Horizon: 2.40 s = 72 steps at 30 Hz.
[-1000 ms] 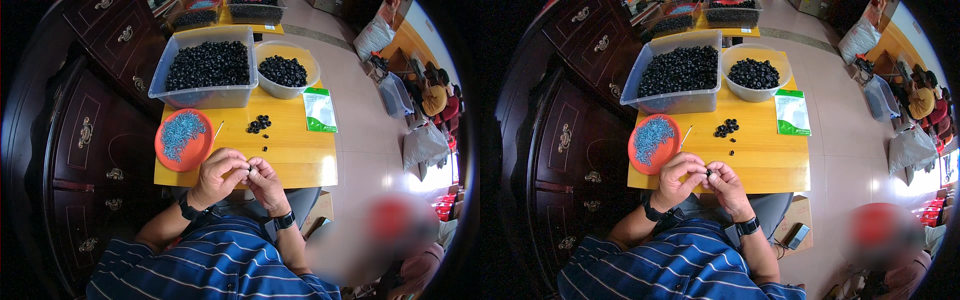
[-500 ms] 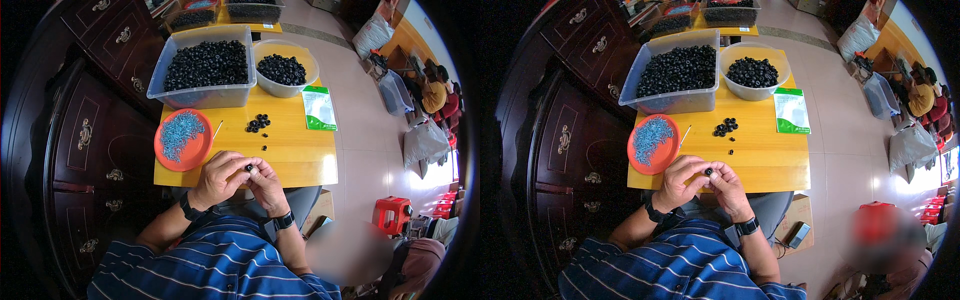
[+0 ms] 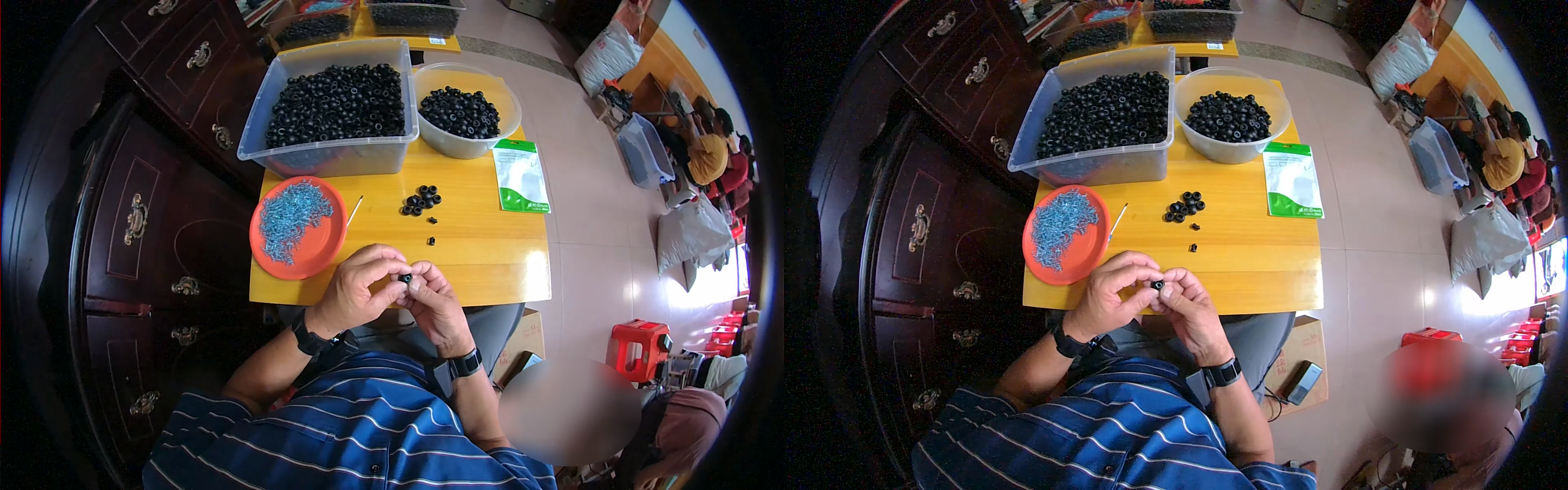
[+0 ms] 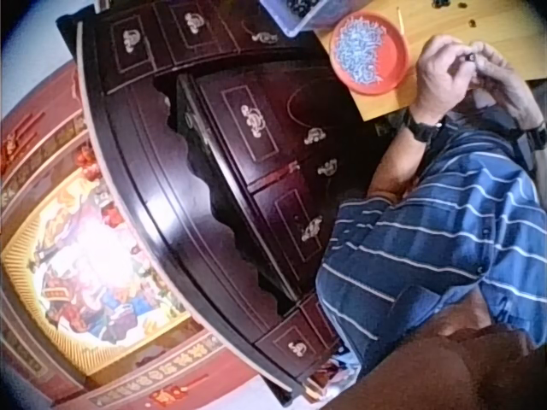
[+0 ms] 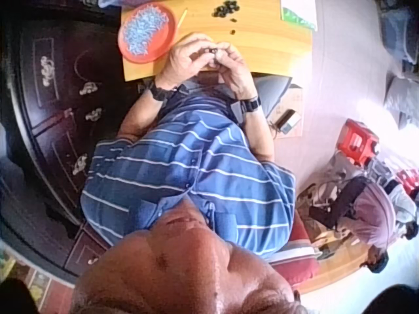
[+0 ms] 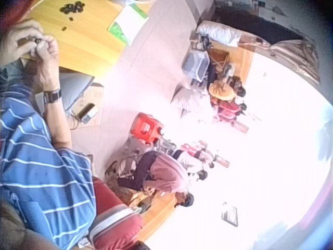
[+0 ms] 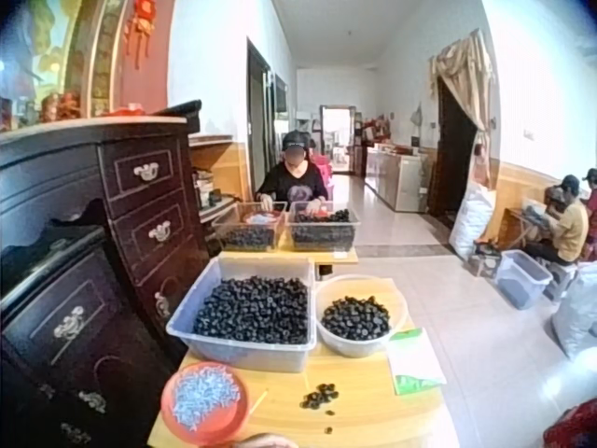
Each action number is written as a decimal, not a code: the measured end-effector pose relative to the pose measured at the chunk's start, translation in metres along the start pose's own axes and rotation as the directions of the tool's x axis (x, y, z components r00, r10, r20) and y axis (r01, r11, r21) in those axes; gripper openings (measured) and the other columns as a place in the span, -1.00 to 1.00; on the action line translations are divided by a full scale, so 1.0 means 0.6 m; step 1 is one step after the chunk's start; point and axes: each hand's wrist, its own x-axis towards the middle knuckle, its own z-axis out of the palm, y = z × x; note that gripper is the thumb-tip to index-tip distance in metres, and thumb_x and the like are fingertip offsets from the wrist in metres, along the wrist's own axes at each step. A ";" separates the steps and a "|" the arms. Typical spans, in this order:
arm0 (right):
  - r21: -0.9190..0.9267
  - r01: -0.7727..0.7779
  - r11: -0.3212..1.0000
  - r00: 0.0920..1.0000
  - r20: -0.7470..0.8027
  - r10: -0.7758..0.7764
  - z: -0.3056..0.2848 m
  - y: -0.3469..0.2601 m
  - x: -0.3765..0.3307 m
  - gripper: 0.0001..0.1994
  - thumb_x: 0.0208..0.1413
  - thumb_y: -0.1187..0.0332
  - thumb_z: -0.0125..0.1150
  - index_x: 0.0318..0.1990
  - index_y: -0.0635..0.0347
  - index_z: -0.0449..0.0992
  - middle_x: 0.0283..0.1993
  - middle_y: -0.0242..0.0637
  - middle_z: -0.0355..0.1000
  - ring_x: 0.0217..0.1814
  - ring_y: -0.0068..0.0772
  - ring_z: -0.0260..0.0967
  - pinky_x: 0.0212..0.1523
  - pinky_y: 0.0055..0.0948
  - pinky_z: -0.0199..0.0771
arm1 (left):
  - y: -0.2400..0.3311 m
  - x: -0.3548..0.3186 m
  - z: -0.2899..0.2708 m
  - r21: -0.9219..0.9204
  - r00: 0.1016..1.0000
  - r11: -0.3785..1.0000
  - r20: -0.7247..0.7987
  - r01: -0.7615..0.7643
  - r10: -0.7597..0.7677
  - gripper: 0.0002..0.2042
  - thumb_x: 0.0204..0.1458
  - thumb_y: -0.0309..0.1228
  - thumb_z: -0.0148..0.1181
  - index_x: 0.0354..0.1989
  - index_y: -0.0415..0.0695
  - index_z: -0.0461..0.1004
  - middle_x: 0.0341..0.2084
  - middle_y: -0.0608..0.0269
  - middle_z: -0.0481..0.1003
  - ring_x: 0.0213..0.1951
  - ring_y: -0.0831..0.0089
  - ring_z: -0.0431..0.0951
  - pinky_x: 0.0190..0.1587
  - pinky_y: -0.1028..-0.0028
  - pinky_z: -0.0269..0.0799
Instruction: The recorder is sorting and inspecting small black plastic or rubber components at a table, using tweezers for fine manipulation.
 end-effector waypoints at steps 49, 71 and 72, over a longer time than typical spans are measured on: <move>0.209 0.038 0.977 0.999 0.016 -0.042 -0.045 -0.056 -0.030 -0.76 0.28 0.35 0.31 0.01 0.08 0.41 -0.17 -0.31 0.46 -0.20 -0.45 0.45 -0.08 -0.44 0.51 | -0.011 0.084 0.014 -0.063 0.958 0.959 0.103 0.275 -0.268 -0.87 0.16 -0.52 0.28 -0.16 -0.29 0.60 -0.42 0.32 0.63 -0.38 0.68 0.58 -0.31 0.58 0.50; 0.242 0.001 0.970 1.000 0.018 -0.006 -0.055 -0.061 -0.026 -0.83 0.35 0.36 0.23 0.01 0.09 0.42 -0.09 -0.29 0.47 -0.19 -0.51 0.45 -0.05 -0.44 0.58 | -0.076 0.089 0.092 0.367 0.995 0.928 0.057 0.058 -0.085 -0.89 0.07 -0.48 0.29 -0.24 -0.18 0.57 -0.32 0.10 0.57 -0.30 0.08 0.62 -0.25 0.24 0.53; 0.239 0.002 0.971 1.000 0.017 -0.007 -0.055 -0.059 -0.026 -0.83 0.35 0.37 0.22 0.01 0.09 0.42 -0.09 -0.29 0.48 -0.19 -0.51 0.45 -0.05 -0.45 0.58 | -0.075 0.084 0.089 0.369 0.995 0.928 0.055 0.059 -0.085 -0.89 0.07 -0.48 0.29 -0.24 -0.18 0.57 -0.32 0.10 0.57 -0.30 0.08 0.62 -0.25 0.24 0.53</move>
